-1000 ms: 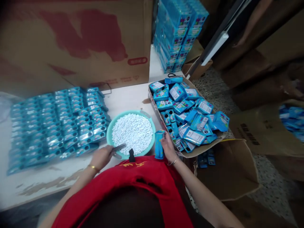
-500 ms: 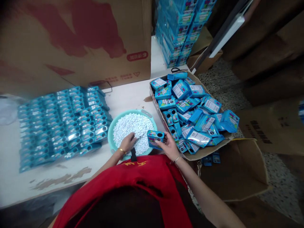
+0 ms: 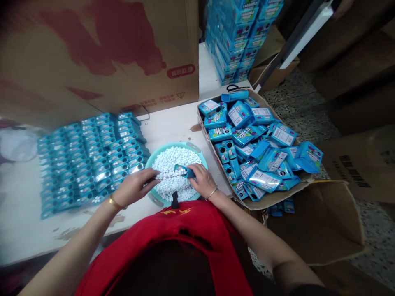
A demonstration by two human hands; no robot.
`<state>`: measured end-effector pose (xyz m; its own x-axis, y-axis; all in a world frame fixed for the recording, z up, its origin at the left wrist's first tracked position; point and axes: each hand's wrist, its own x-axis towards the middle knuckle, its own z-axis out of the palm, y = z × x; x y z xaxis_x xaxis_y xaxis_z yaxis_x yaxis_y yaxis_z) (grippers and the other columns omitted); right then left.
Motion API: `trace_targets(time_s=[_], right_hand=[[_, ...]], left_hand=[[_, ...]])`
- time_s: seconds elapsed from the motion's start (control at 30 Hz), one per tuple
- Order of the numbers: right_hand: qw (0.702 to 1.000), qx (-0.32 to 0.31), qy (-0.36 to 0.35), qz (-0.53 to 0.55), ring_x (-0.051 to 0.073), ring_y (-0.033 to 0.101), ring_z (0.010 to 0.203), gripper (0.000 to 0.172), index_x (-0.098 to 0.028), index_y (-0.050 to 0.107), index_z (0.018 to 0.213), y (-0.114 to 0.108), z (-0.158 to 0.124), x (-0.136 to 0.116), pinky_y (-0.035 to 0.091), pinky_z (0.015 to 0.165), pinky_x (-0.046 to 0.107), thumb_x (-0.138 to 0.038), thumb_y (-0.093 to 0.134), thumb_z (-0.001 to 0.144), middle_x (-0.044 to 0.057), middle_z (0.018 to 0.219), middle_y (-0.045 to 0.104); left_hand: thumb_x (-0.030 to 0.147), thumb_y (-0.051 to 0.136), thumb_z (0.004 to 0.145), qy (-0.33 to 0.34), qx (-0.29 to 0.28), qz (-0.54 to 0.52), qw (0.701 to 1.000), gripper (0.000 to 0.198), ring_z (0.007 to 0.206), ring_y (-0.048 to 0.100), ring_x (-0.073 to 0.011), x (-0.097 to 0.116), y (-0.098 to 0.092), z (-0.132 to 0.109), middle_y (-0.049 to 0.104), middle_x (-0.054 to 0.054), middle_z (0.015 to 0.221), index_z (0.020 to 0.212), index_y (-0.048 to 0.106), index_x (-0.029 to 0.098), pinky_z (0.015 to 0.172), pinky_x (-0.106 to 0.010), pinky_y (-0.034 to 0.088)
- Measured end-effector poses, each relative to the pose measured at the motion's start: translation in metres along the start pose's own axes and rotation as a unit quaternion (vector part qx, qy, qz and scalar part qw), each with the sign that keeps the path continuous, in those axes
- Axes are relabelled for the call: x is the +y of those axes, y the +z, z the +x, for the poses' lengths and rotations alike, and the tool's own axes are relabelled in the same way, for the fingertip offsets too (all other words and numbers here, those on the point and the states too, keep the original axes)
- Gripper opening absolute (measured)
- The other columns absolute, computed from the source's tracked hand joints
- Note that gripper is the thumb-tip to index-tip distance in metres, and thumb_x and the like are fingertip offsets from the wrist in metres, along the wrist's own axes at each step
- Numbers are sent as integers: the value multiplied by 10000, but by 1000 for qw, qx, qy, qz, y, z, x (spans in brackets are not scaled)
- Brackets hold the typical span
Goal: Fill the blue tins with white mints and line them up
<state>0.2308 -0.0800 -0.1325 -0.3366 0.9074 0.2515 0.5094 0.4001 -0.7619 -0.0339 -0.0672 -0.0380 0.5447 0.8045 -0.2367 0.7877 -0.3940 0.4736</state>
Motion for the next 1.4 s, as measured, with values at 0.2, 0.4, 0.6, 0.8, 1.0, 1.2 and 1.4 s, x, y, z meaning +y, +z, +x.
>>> trace_targets(time_s=[0.2, 0.4, 0.6, 0.8, 1.0, 1.2, 1.4], right_hand=[[1000, -21, -11, -13, 269, 555, 1062, 400, -208, 515, 1160, 8, 1, -4, 480, 925, 464, -99, 502, 776, 107, 1084, 607], [999, -29, -3, -17, 266, 554, 1068, 398, -207, 510, 1176, 13, -4, 1, 478, 927, 463, -111, 508, 790, 109, 1106, 608], [999, -2, 23, -24, 267, 559, 1064, 372, -208, 513, 1159, 5, -8, 6, 474, 928, 457, -132, 516, 795, 105, 1106, 616], [992, 31, 118, -9, 264, 574, 1041, 335, -234, 512, 1153, -14, -16, 10, 468, 912, 437, -255, 574, 824, 89, 1099, 612], [984, 56, 168, 12, 248, 591, 961, 326, -220, 522, 1112, -19, -20, 13, 479, 861, 405, -346, 606, 824, 78, 1026, 620], [981, 80, 177, 3, 249, 588, 936, 325, -220, 523, 1106, -20, -19, 17, 485, 848, 408, -345, 605, 817, 79, 1006, 617], [994, 37, 93, -42, 281, 565, 1046, 335, -212, 522, 1150, -8, -11, 14, 470, 914, 455, -197, 529, 816, 115, 1097, 607]], left_hand=[[318, 413, 912, -63, -98, 147, 982, 234, 783, 619, -202, 39, -31, 16, 642, -68, 920, 1016, 579, 191, 670, -293, 459], [184, 383, 901, -77, -114, 176, 975, 218, 759, 602, -224, 69, -40, 21, 620, -93, 847, 958, 593, 171, 631, -316, 441], [355, 365, 940, -113, -21, 140, 983, 272, 863, 595, -196, 6, -10, 6, 622, -63, 971, 1034, 571, 205, 677, -278, 437], [275, 428, 905, -224, -66, 52, 971, 206, 959, 596, -242, -56, 95, 23, 629, -109, 1035, 1004, 581, 181, 756, -323, 451], [306, 416, 918, -195, -16, -37, 980, 265, 1020, 593, -194, -42, 150, 62, 639, -50, 1113, 1138, 543, 230, 852, -296, 443], [417, 464, 892, -147, 26, -134, 980, 301, 836, 615, -150, -52, 116, 37, 663, -28, 988, 1080, 561, 202, 781, -262, 470], [406, 477, 890, -67, 52, -144, 986, 294, 819, 608, -155, -28, 37, 11, 661, -48, 964, 1064, 574, 190, 763, -272, 469]])
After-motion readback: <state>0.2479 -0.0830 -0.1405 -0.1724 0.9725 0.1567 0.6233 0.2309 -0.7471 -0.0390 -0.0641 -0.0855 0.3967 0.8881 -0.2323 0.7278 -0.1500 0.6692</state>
